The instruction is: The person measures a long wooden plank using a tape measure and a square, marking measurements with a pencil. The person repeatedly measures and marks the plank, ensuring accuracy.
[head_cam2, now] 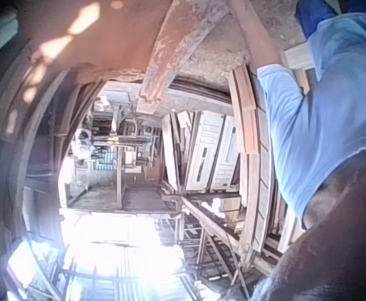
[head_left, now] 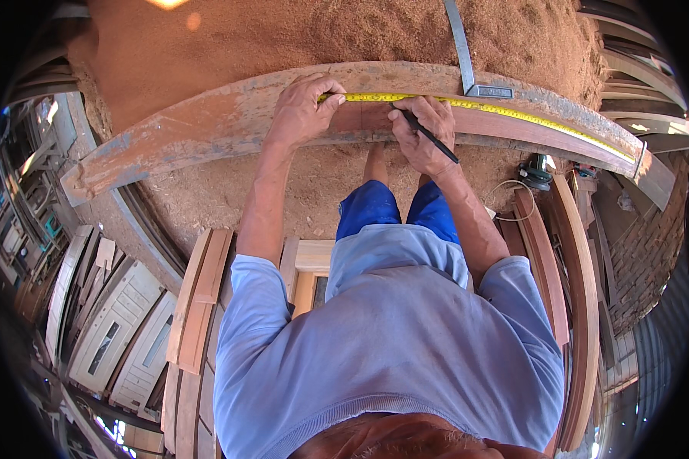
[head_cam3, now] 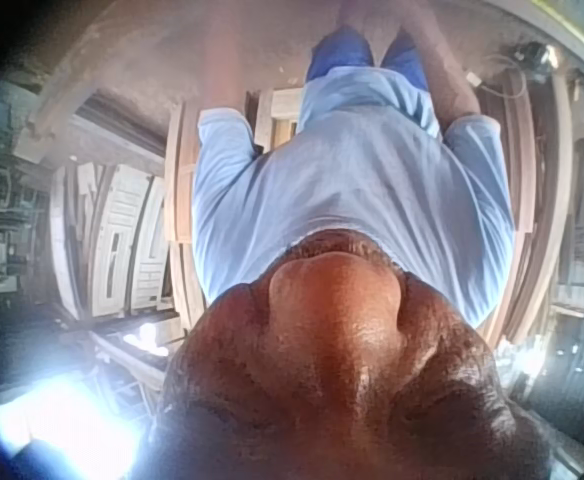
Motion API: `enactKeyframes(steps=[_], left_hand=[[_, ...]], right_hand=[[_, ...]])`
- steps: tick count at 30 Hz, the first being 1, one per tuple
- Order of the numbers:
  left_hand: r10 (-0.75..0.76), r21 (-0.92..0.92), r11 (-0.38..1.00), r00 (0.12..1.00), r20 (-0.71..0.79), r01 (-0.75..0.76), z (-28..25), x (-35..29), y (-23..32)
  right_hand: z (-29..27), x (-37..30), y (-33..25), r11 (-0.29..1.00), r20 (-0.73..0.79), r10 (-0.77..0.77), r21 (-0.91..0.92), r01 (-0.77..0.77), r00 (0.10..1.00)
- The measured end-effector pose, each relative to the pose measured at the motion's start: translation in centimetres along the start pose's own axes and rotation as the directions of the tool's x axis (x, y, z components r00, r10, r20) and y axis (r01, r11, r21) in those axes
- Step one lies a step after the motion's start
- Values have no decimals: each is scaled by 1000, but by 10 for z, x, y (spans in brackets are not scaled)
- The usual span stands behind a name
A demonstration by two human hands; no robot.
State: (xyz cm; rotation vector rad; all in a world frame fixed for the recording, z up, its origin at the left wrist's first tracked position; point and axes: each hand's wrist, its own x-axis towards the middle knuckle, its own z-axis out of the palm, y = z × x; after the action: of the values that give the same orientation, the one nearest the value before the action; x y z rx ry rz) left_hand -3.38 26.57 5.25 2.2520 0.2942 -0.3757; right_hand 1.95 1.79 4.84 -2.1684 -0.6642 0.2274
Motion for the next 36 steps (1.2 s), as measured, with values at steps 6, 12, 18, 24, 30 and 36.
enactKeyframes(steps=[6,12,18,24,30,36], left_hand=[[6,-11,1000,1000,-7,-6,-1,0,2],[32,10,999,999,-17,-31,1,0,-2],[-5,3,1000,1000,-2,5,0,0,1],[20,7,1000,1000,-15,-20,-2,-1,2],[-25,-13,1000,1000,9,25,-1,0,4],[36,19,999,999,-9,-35,-2,0,3]], right_hand=[[3,-1,4,1000,-26,-15,1,15,1000],[1,-1,1,1000,-10,4,-1,-4,1000],[-3,0,0,989,13,101,110,-102,995],[-49,3,-5,914,-53,337,257,-314,940],[-71,-8,22,960,-217,275,110,-256,937],[-64,-19,26,945,-145,323,106,-310,935]])
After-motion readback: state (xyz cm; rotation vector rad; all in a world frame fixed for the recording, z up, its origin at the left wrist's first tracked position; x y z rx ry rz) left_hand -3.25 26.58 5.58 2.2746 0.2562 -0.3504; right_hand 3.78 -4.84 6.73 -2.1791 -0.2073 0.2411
